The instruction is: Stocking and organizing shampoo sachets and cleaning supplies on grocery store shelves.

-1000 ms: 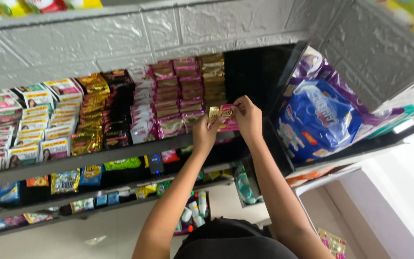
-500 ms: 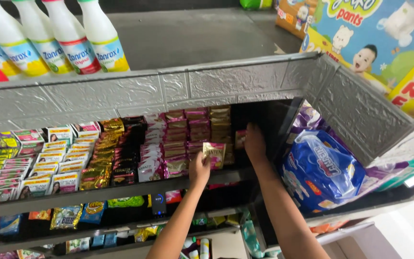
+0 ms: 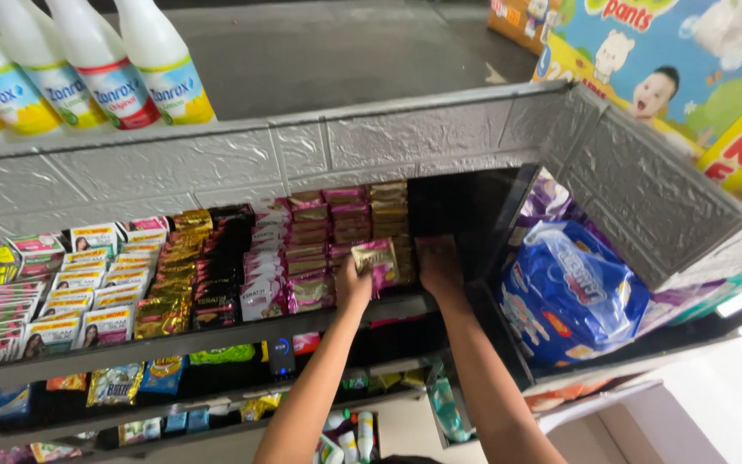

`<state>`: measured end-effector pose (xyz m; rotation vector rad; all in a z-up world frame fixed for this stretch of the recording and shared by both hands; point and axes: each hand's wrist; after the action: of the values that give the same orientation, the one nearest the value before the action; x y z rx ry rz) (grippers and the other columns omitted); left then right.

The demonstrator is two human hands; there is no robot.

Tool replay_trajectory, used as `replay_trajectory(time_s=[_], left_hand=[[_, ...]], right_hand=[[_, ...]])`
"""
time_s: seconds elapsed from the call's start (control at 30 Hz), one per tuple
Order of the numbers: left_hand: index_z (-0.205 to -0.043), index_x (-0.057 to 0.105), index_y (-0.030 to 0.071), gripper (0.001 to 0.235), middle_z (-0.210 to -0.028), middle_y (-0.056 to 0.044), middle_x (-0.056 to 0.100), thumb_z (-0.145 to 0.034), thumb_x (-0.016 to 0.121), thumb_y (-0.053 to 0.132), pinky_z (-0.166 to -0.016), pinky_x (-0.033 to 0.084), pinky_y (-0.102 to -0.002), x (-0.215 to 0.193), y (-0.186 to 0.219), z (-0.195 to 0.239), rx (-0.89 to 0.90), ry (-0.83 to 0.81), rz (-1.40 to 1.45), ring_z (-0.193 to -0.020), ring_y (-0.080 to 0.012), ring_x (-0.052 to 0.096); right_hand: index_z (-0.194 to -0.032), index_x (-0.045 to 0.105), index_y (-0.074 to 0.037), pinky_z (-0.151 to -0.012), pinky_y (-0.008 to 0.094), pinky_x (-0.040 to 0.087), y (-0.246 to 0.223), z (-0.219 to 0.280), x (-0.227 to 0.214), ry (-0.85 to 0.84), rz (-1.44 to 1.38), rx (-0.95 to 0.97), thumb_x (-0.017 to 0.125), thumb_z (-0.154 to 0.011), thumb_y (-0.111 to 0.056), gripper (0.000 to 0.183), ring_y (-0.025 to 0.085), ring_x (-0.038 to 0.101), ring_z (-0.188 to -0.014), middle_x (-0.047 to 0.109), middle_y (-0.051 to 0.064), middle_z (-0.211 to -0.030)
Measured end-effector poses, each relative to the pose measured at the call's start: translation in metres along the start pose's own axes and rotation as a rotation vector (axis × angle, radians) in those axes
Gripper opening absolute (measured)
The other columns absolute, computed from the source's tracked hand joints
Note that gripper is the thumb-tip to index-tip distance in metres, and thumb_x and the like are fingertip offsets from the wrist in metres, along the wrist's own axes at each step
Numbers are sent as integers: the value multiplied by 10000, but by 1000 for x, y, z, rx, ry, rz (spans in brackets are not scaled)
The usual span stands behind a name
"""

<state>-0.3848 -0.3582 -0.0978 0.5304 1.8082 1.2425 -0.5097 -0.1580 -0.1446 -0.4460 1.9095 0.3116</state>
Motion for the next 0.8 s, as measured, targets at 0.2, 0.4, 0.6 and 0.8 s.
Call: replay_trajectory(time_s=[0.2, 0.4, 0.6, 0.8], left_hand=[[-1323, 529, 23, 484, -1188, -245, 670, -883, 699, 137, -889, 512, -488, 54, 14, -10, 162, -101, 83, -1100, -448, 638], [-1463, 321, -68, 693, -1177, -332, 632, -888, 648, 139, -889, 523, -492, 141, 11, -30, 205, -310, 260, -1093, -479, 629], [-1375, 472, -72, 637, -1318, -371, 541, -828, 735, 122, -1015, 469, -533, 130, 27, -8, 686, -45, -23, -1196, -551, 526], [-1469, 458, -72, 727, -1393, -393, 438, -765, 637, -48, -1067, 393, -526, 119, 22, -9, 539, -193, -33, -1273, -552, 408]], right_hand=[[-1284, 621, -65, -1088, 447, 484, -40, 36, -129, 177, -579, 346, 539, -987, 6, 317, 368, 565, -1300, 597, 183, -1338], [-1375, 536, -23, -963, 514, 430, -35, 60, -101, -24, -342, 274, 677, -812, -73, 582, 459, 463, -1269, 482, 245, -1449], [-1367, 603, -150, -1081, 443, 473, -42, 65, -147, -75, -404, 306, 584, -908, -214, 465, 288, 510, -1360, 529, 87, -1510], [-1492, 492, -198, -1085, 463, 424, -28, 51, -75, -227, -142, 275, 584, -875, -416, 661, 324, 461, -1357, 444, 138, -1509]])
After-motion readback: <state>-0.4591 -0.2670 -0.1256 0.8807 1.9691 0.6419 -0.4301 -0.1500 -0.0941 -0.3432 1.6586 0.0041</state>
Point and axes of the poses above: each hand's wrist, its own z-axis away from the middle knuckle, its own x-axis out of the palm, y = z × x
